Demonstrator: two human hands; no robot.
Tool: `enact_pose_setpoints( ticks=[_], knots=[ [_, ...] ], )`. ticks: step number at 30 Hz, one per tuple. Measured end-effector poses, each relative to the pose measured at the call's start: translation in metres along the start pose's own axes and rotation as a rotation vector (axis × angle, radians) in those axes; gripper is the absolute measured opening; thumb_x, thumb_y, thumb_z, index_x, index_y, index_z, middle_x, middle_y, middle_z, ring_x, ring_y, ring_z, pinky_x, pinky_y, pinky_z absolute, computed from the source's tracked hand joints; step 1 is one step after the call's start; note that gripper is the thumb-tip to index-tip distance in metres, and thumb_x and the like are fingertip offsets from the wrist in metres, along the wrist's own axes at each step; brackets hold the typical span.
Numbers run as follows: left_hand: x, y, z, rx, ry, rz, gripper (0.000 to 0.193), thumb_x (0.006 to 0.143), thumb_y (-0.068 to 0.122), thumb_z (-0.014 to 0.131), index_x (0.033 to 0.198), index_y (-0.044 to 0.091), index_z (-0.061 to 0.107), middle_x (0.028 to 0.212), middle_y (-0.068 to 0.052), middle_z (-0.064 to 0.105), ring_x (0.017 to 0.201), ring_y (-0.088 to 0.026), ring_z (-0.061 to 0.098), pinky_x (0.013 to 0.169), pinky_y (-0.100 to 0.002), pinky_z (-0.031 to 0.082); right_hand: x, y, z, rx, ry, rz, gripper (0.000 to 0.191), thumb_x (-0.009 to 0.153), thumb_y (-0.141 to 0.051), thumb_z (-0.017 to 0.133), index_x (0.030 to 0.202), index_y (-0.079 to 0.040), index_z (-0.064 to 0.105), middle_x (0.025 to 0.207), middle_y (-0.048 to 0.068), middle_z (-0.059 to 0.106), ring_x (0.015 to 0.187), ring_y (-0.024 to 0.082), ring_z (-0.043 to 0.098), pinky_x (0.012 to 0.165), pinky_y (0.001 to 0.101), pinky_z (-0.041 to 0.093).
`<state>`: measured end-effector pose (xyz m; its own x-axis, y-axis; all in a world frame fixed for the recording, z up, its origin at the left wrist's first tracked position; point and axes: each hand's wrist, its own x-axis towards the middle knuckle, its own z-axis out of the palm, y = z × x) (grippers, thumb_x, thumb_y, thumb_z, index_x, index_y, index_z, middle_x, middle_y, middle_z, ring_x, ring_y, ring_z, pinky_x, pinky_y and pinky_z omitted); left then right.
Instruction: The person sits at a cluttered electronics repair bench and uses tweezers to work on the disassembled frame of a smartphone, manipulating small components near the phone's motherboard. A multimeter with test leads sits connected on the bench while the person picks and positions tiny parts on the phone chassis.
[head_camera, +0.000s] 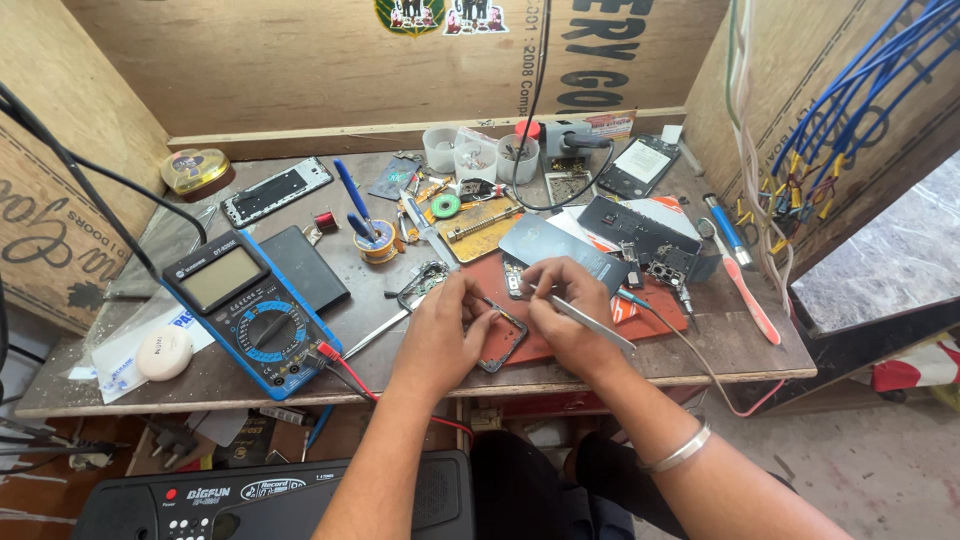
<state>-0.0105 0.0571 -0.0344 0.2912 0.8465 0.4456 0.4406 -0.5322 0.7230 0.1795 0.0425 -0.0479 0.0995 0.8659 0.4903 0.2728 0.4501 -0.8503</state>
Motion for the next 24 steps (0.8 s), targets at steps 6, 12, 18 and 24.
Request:
enact_pose_setpoints(
  ticks=[6,12,18,24],
  knots=[
    [-0.002,0.001,-0.004,-0.001,0.055,0.052,0.022,0.086,0.008,0.075,0.100,0.003,0.058,0.085,-0.010,0.069,0.078,-0.025,0.071,0.069,-0.038,0.056,0.001,-0.004,-0.003,-0.024,-0.104,0.000,0.006,0.085,-0.004,0.051,0.083,-0.002,0.046,0.122,0.016,0.077,0.088,0.019,0.070,0.081,0.0339,0.061],
    [-0.003,0.005,-0.007,0.136,0.107,0.118,0.023,0.084,0.011,0.078,0.096,0.004,0.059,0.079,-0.007,0.071,0.075,-0.025,0.069,0.071,-0.039,0.052,-0.003,0.001,-0.005,0.068,-0.059,-0.227,0.021,0.108,-0.020,0.044,0.111,-0.001,0.052,0.115,0.017,0.060,0.099,0.022,0.059,0.088,0.0364,0.050],
    [-0.006,0.009,-0.008,0.053,-0.014,0.074,0.027,0.079,0.010,0.079,0.099,0.006,0.061,0.080,-0.004,0.073,0.069,-0.020,0.071,0.065,-0.034,0.056,-0.004,0.011,-0.004,0.142,-0.024,0.015,0.018,0.106,-0.022,0.053,0.105,-0.004,0.054,0.084,0.004,0.064,0.075,0.010,0.061,0.070,0.0251,0.053],
    [-0.007,0.009,-0.007,0.014,-0.026,0.119,0.025,0.080,0.012,0.080,0.097,0.005,0.063,0.084,-0.005,0.073,0.070,-0.019,0.071,0.067,-0.033,0.057,-0.011,-0.009,-0.009,0.015,-0.047,0.068,0.016,0.092,-0.014,0.073,0.101,-0.002,0.068,0.086,0.004,0.075,0.078,0.006,0.068,0.069,0.0226,0.055]
  ],
)
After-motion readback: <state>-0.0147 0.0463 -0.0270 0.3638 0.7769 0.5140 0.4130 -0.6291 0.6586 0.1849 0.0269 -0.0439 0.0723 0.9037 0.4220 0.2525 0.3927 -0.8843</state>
